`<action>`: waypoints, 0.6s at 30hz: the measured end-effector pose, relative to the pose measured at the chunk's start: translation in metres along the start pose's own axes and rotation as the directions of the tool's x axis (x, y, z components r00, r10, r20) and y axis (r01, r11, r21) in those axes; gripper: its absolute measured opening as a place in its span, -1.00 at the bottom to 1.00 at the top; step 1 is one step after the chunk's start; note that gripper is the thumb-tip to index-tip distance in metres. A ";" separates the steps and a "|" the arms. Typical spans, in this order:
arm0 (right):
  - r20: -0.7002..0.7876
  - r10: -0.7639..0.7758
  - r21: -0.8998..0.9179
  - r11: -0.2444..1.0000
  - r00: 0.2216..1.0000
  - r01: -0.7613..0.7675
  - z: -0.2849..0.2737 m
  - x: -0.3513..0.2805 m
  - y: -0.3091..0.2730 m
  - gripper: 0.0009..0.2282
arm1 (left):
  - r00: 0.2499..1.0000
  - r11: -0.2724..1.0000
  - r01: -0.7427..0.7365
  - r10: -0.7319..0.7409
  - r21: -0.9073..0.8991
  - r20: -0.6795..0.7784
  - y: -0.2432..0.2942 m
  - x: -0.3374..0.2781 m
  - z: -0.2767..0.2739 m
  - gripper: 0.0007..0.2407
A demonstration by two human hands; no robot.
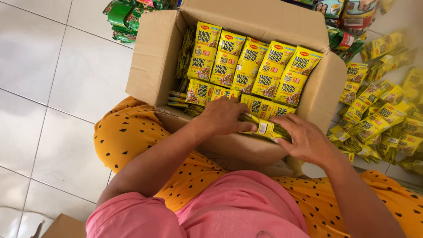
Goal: The person organizes and packs yellow seasoning packets into a cardboard box while sitting on the floor among various food supplies.
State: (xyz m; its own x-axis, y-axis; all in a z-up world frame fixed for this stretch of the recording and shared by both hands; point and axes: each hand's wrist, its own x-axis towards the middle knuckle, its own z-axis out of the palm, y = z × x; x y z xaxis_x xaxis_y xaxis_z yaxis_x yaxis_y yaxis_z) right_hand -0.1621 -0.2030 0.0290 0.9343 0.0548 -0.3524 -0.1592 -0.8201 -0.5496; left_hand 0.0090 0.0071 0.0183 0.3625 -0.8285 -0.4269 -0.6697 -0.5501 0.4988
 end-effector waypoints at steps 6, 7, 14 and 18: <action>0.021 -0.066 0.031 0.997 0.998 0.065 0.013 0.020 0.023 -0.50 | 0.985 0.979 -0.166 0.159 -0.119 -0.066 -0.022 0.012 0.036 -0.41; 0.020 -0.068 0.029 0.997 0.998 0.067 0.014 0.023 0.025 -0.50 | 0.985 0.979 -0.165 0.158 -0.117 -0.068 -0.024 0.017 0.037 -0.41; 0.257 0.147 -0.037 0.989 0.955 -0.142 0.011 0.041 0.020 -0.52 | 0.976 0.996 -0.039 0.055 -0.083 0.209 -0.029 0.041 0.025 -0.41; 0.279 0.170 -0.089 0.985 0.945 -0.151 0.020 0.044 0.027 -0.58 | 0.961 0.999 -0.016 0.027 -0.039 0.276 -0.026 0.046 0.020 -0.45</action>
State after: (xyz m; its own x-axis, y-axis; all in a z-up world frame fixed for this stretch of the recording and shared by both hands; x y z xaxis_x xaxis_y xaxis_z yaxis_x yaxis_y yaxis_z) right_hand -0.1318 -0.2110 -0.0168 0.7666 0.0714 -0.6382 -0.2692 -0.8665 -0.4203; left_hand 0.0299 -0.0144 -0.0289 0.1514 -0.7815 -0.6052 -0.6496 -0.5402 0.5350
